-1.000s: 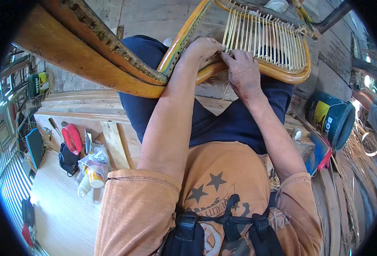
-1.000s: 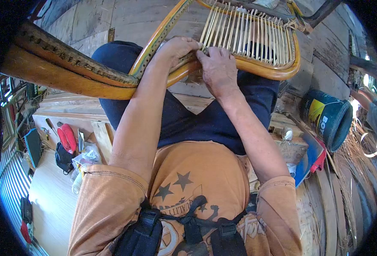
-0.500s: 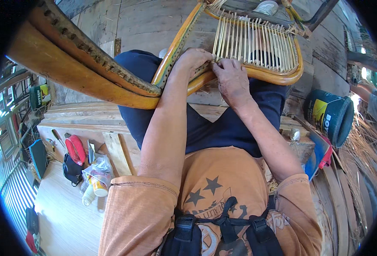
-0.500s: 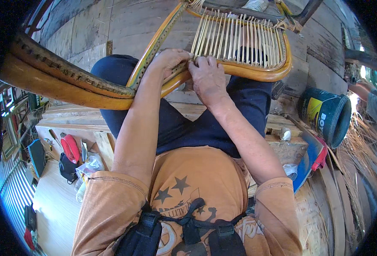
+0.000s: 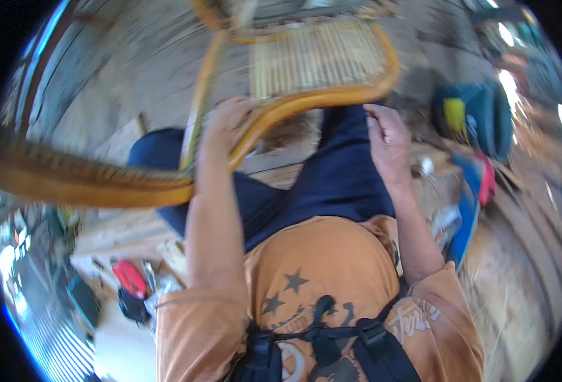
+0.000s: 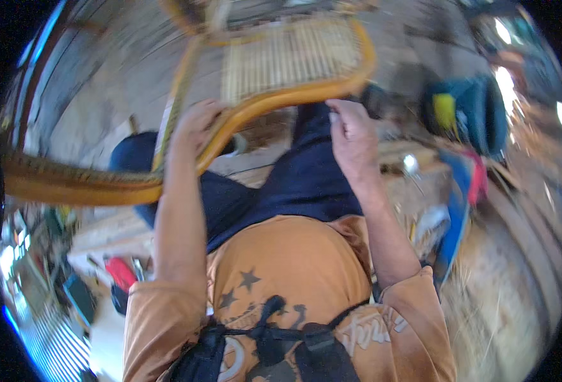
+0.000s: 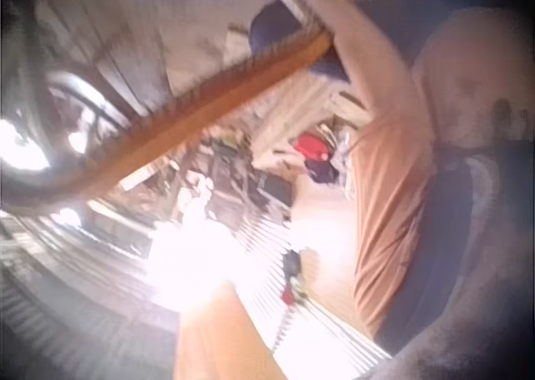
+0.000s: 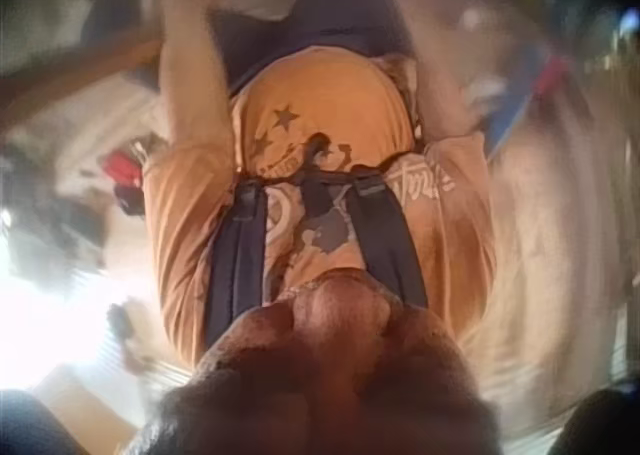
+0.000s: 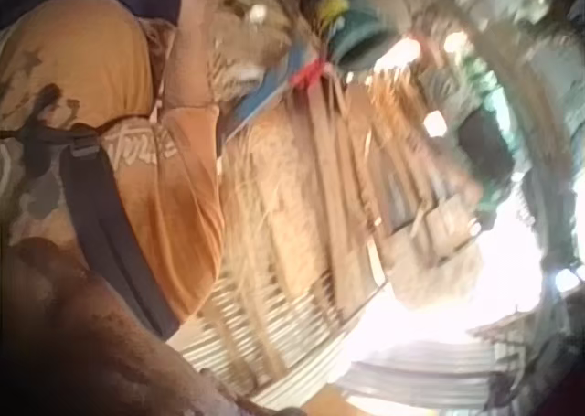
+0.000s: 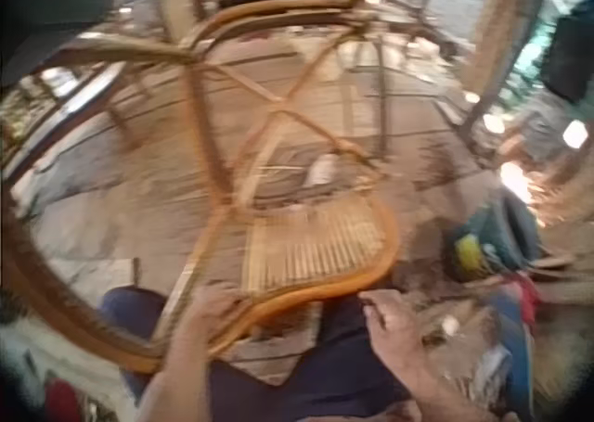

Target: Repairing and weaving the rattan seat of a wooden chair.

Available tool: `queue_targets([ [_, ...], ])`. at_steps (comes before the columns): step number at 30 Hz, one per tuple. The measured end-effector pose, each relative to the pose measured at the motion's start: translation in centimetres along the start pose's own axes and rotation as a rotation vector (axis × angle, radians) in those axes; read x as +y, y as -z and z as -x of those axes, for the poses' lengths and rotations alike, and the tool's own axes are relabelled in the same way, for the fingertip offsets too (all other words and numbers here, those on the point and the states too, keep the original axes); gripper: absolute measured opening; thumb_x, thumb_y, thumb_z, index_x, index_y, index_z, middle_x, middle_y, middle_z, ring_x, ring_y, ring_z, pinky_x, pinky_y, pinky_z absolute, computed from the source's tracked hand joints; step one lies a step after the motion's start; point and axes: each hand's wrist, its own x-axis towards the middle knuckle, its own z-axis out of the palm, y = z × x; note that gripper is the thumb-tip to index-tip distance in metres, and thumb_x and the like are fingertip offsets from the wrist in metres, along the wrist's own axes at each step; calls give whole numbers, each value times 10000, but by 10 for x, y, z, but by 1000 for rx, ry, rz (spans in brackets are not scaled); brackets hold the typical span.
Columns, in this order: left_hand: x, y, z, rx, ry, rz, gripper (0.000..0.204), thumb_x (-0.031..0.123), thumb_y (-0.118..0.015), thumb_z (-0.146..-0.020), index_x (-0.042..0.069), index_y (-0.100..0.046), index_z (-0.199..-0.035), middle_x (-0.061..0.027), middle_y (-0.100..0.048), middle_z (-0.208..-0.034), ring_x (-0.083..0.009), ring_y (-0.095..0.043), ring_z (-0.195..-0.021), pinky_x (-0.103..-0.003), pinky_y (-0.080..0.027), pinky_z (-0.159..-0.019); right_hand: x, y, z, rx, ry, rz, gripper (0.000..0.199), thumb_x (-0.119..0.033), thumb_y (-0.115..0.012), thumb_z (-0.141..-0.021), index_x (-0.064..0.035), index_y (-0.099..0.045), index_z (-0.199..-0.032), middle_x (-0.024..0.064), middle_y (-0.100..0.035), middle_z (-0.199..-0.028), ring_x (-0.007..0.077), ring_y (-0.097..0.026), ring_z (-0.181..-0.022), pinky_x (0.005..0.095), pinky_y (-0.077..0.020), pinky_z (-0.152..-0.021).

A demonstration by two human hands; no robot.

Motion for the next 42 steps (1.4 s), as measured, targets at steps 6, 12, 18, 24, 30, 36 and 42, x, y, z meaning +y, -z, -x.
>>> queue_targets([
  [6, 94, 2, -6, 109, 756, 438, 140, 103, -523, -828, -2, -566, -909, -79, -559, -780, -171, -553, -659, -287, -483, -608, 95, 166, 127, 412, -450, 286, 159, -84, -497, -878, -12, -604, -971, 11, -588, -853, 77, -540, -780, 239, -444, -696],
  [12, 60, 4, -11, 93, 717, 492, 112, 129, -540, -839, 18, -560, -846, -62, -545, -761, -154, -541, -666, -281, -477, -626, 142, 168, 272, 387, -831, 387, 202, -149, -524, -846, -4, -603, -962, 168, -614, -869, 278, -602, -829, 341, -448, -746],
  [18, 89, -10, -10, 156, 681, 495, 115, 138, -568, -827, 24, -556, -830, -54, -545, -765, -149, -539, -667, -274, -482, -631, 117, 123, 324, 244, -1025, 458, 181, -158, -544, -824, -21, -617, -917, 182, -608, -880, 322, -592, -825, 372, -448, -748],
  [24, 84, -7, -10, 172, 730, 514, 103, 130, -579, -803, 36, -540, -788, -47, -526, -743, -148, -532, -671, -278, -484, -624, 111, 111, 335, 255, -1198, 370, 218, -196, -532, -818, -15, -619, -903, 190, -614, -844, 321, -598, -815, 384, -455, -746],
  [30, 78, -3, -12, 141, 724, 538, 73, 98, -572, -771, 46, -524, -753, -39, -496, -715, -150, -512, -658, -281, -474, -621, 105, 123, 328, 341, -1196, 402, 225, -196, -530, -816, -8, -613, -907, 187, -614, -847, 315, -601, -810, 376, -453, -733],
  [36, 79, -4, -12, 149, 693, 519, 57, 82, -559, -757, 49, -518, -734, -41, -495, -716, -149, -510, -671, -289, -470, -627, 136, 154, 333, 545, -1117, 496, 196, -157, -545, -807, -8, -607, -917, 178, -607, -868, 300, -589, -828, 356, -441, -751],
  [42, 76, -1, -13, 141, 700, 503, 44, 70, -545, -759, 48, -516, -734, -48, -503, -711, -153, -517, -652, -289, -475, -604, 161, 163, 321, 630, -1078, 511, 172, -151, -557, -803, -9, -607, -888, 162, -606, -863, 289, -588, -813, 347, -441, -752],
])
